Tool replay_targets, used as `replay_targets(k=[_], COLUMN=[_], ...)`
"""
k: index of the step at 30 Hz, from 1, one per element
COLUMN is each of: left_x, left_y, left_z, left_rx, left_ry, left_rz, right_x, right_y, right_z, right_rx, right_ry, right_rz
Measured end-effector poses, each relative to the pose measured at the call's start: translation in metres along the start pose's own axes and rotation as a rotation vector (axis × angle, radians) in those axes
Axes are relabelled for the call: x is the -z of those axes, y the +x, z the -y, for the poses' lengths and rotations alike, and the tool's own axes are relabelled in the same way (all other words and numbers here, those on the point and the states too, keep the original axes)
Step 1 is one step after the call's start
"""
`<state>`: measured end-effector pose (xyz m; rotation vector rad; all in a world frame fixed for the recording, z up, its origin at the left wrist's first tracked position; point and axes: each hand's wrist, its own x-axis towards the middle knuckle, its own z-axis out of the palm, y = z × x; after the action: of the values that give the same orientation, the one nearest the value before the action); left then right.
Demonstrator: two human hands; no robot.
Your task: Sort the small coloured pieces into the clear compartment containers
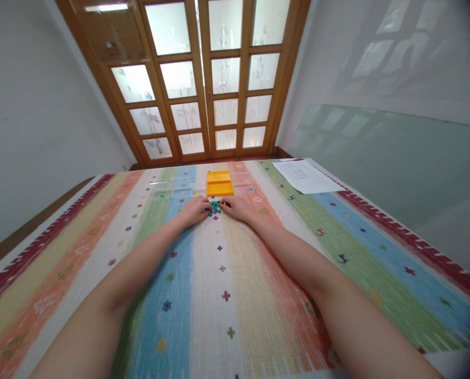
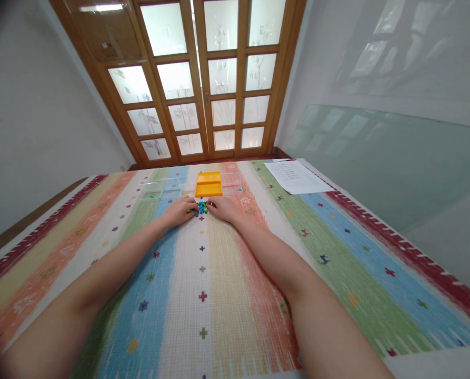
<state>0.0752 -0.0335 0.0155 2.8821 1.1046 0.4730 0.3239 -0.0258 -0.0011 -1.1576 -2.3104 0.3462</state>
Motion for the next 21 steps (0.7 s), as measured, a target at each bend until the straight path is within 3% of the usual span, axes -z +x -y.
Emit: replay_targets(k=[6,12,21], left_x=[-0.008,-0.016,-0.018], left_y=[-0.004,-0.004,0.007], left_z=[0.002,0.006,0.042], left_rx=[0.085,0.352,0.656], left_ry=[-0.128,-0.422,-0.701], left_rz=[-0.1,-0.286,-0.589], right_x=[-0.002,-0.005,-0.01], right_y=[0.001,0.0,0.001], right_z=[-0.001,-0.005,-0.009], right_rx=[-0.006,0.0,0.014], right_ry=[-0.006,-0.019,-0.035], right_rz=[-0.004,-0.003,-0.019])
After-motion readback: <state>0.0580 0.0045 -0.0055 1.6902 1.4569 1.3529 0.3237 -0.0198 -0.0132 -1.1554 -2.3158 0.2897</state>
